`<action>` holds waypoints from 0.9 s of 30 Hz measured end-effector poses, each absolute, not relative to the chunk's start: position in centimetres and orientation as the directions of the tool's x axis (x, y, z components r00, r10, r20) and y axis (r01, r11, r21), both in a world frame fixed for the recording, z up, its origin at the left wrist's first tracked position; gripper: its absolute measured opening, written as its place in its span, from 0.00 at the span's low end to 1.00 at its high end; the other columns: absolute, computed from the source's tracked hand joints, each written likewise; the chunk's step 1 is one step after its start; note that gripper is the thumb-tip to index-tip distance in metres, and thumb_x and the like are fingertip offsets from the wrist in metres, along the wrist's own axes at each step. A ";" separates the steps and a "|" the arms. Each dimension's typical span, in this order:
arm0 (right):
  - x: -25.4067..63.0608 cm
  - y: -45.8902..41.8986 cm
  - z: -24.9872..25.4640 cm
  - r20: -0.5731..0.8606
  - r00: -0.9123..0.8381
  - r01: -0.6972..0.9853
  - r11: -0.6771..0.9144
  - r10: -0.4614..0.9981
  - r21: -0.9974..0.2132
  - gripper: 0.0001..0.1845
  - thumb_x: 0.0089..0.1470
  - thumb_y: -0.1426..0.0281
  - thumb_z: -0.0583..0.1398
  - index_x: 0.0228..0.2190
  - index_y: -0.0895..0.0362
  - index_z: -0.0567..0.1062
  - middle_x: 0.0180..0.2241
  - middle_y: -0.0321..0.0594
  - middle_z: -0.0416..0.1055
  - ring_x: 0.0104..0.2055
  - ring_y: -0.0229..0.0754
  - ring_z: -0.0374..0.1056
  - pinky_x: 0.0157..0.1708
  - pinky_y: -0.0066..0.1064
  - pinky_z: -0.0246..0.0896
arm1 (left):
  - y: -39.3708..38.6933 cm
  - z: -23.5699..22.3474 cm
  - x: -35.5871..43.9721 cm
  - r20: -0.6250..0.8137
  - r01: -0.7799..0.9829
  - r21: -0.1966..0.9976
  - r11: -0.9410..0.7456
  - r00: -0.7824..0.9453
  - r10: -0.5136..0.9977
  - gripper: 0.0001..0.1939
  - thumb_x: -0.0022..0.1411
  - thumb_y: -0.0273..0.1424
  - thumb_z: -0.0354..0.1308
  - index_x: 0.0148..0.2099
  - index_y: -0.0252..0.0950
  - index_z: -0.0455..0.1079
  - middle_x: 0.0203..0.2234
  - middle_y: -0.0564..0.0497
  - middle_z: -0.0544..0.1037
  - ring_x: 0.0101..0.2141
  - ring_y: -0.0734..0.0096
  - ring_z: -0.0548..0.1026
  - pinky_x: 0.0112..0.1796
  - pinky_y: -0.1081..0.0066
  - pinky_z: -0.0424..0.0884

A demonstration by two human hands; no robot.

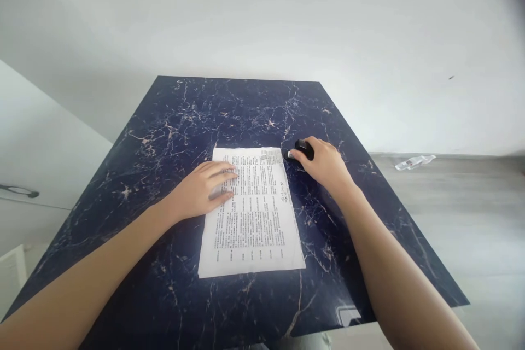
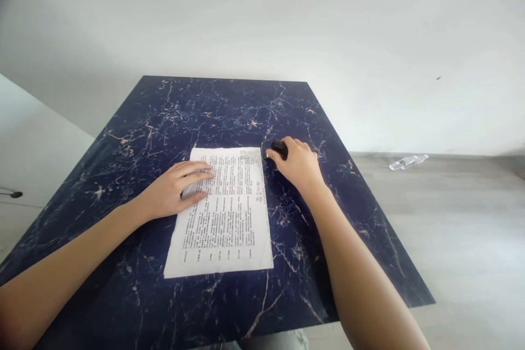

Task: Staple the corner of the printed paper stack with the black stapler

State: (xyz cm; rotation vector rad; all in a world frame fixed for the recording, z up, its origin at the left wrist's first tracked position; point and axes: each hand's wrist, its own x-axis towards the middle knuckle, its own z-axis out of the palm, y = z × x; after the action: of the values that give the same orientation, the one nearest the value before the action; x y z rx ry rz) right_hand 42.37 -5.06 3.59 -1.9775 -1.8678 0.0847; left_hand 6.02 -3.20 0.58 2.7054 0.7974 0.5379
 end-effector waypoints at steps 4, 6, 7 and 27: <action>42.5 -5.6 4.5 0.219 0.104 0.939 -0.023 0.970 -0.343 0.14 0.57 0.70 0.63 0.46 0.54 0.76 0.43 0.49 0.79 0.42 0.56 0.73 0.38 0.42 0.65 | -3.3 0.5 6.1 0.247 0.486 0.359 -0.797 0.774 0.583 0.25 0.72 0.44 0.60 0.66 0.43 0.72 0.67 0.43 0.71 0.67 0.45 0.67 0.67 0.41 0.59; 41.5 -6.1 5.1 0.342 0.152 0.921 -0.008 0.927 -0.388 0.13 0.58 0.72 0.61 0.46 0.55 0.77 0.43 0.49 0.79 0.43 0.56 0.74 0.39 0.44 0.67 | -3.3 0.5 6.2 0.230 0.499 0.364 -0.786 0.770 0.595 0.25 0.72 0.44 0.60 0.67 0.42 0.72 0.67 0.43 0.70 0.67 0.45 0.66 0.67 0.40 0.59; 40.7 -6.5 5.5 0.403 0.148 0.910 0.036 0.903 -0.414 0.14 0.59 0.72 0.60 0.48 0.55 0.76 0.44 0.49 0.79 0.45 0.56 0.74 0.41 0.45 0.68 | -3.4 0.6 6.2 0.221 0.505 0.370 -0.780 0.767 0.602 0.25 0.72 0.44 0.60 0.66 0.42 0.72 0.67 0.43 0.70 0.67 0.45 0.65 0.67 0.40 0.59; 31.9 -11.6 6.6 0.060 -0.293 0.726 0.263 0.954 -0.635 0.25 0.57 0.53 0.71 0.51 0.52 0.82 0.45 0.47 0.80 0.44 0.53 0.74 0.42 0.47 0.72 | -2.3 1.0 5.7 0.265 0.412 0.720 -0.559 0.581 0.769 0.18 0.70 0.26 0.50 0.54 0.43 0.78 0.56 0.47 0.79 0.59 0.56 0.75 0.65 0.45 0.64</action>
State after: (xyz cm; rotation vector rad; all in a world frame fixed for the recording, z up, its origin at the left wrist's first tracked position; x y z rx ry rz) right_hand 31.95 -11.56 6.58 -1.5209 -2.1055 0.7042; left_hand 5.69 -2.29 1.02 2.2043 0.9359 0.7666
